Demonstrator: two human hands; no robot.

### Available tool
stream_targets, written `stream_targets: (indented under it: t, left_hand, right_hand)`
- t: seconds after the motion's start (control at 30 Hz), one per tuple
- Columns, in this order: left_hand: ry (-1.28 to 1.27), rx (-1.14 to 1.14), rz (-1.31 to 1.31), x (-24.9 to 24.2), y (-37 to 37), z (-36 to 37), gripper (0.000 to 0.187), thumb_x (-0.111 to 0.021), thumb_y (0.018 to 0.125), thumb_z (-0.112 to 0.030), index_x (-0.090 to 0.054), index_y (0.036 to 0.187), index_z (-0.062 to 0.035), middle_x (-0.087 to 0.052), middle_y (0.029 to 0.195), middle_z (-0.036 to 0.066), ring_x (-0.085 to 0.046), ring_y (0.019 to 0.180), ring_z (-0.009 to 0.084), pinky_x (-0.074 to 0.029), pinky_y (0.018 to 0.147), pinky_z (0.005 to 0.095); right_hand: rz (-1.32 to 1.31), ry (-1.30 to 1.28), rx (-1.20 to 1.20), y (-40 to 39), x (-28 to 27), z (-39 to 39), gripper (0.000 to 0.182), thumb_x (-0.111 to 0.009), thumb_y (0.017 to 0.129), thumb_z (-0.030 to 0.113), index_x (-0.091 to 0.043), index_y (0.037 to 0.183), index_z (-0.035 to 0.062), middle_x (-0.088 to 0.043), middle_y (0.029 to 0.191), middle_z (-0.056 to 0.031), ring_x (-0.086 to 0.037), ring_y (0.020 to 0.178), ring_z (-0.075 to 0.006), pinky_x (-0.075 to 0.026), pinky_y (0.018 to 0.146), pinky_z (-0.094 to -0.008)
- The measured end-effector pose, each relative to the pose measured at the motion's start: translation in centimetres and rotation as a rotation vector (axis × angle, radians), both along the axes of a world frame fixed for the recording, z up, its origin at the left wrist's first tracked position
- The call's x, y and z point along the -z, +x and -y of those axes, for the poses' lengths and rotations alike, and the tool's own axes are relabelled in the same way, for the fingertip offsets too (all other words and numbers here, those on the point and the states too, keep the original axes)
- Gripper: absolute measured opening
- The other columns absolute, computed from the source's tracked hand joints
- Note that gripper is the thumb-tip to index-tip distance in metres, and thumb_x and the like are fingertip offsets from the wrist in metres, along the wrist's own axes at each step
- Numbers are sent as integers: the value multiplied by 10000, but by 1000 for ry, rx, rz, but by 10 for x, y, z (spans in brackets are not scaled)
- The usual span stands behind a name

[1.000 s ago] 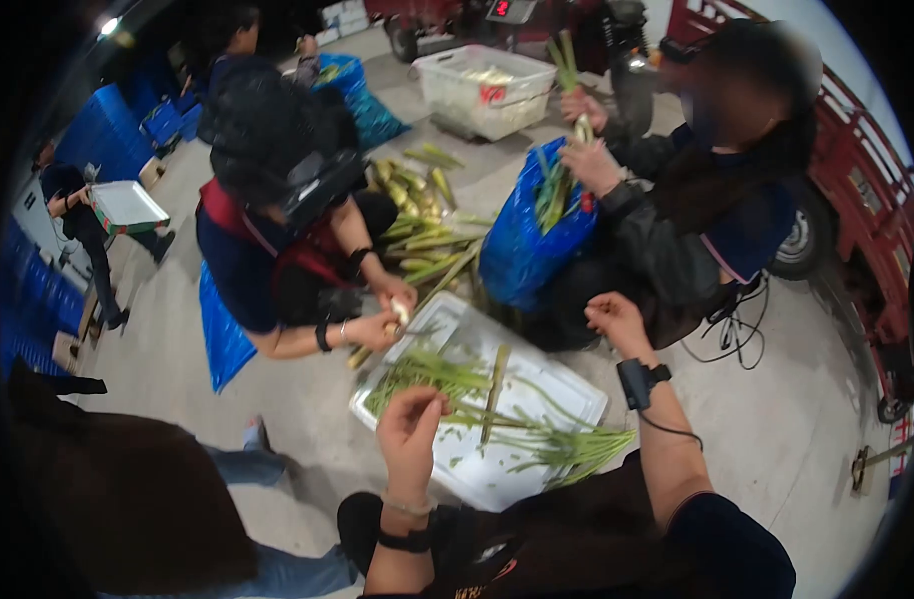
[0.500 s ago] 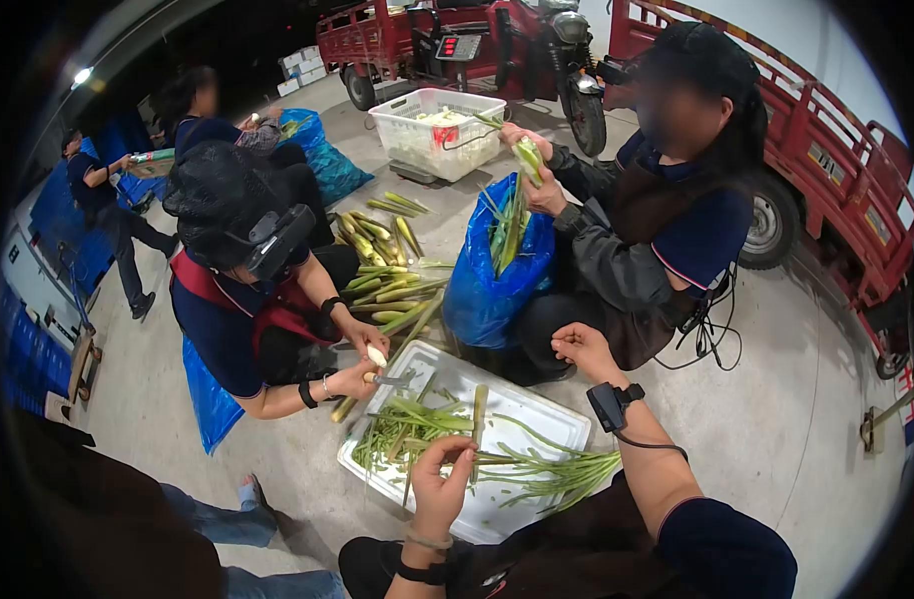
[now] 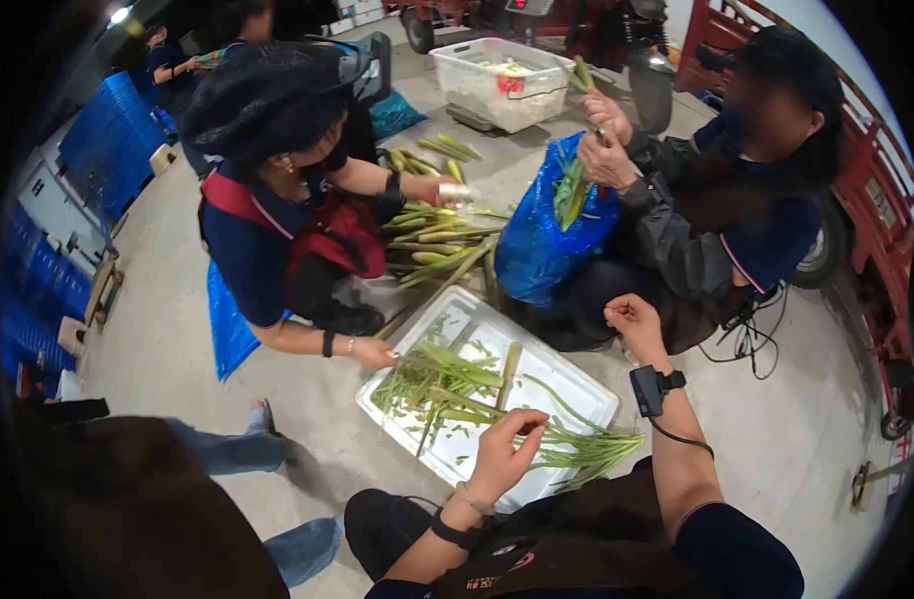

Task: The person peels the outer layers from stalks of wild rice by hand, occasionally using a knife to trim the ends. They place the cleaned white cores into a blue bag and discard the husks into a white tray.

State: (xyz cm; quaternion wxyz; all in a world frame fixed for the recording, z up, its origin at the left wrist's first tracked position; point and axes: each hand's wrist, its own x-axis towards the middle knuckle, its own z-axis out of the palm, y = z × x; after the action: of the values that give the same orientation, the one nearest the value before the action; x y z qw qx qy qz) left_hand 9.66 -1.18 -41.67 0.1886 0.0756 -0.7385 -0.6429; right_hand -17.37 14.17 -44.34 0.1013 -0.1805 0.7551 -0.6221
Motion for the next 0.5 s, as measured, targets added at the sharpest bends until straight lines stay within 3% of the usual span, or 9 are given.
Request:
stream_targets:
  t: [0.23, 0.33, 0.43, 0.5]
  left_hand:
    - [-34, -39, -21, 11, 3, 7, 136, -623, 844, -36, -631, 976, -2, -670, 877, 105, -656, 768, 184, -509, 696, 268]
    - [-13, -76, -24, 17, 5, 16, 129, -618, 846, -31, -633, 971, -1, -674, 884, 97, -656, 778, 172, -509, 699, 267]
    - [4, -131, -42, 4, 7, 27, 124, -609, 851, -25, -635, 970, -3, -671, 882, 89, -649, 778, 159, -504, 708, 267]
    - [-15, -149, -68, -3, 2, 34, 123, -608, 850, -24, -635, 969, -3, -670, 879, 87, -644, 774, 157, -502, 712, 264]
  right_hand:
    - [114, -102, 108, 0, -19, 9, 111, -678, 846, 93, -628, 911, 18, -626, 770, -15, -590, 668, -90, -457, 606, -205]
    - [73, -170, 101, -6, -35, 9, 207, -680, 847, 122, -610, 1010, 14, -627, 808, -7, -593, 685, -92, -444, 593, -207]
    - [100, -69, 97, -10, -44, 11, 387, -685, 840, 145, -537, 1162, -9, -626, 856, -12, -595, 743, -92, -456, 622, -227]
    - [87, -60, 97, -11, -48, 15, 385, -686, 839, 148, -540, 1159, -9, -625, 871, -16, -596, 752, -94, -457, 627, -229]
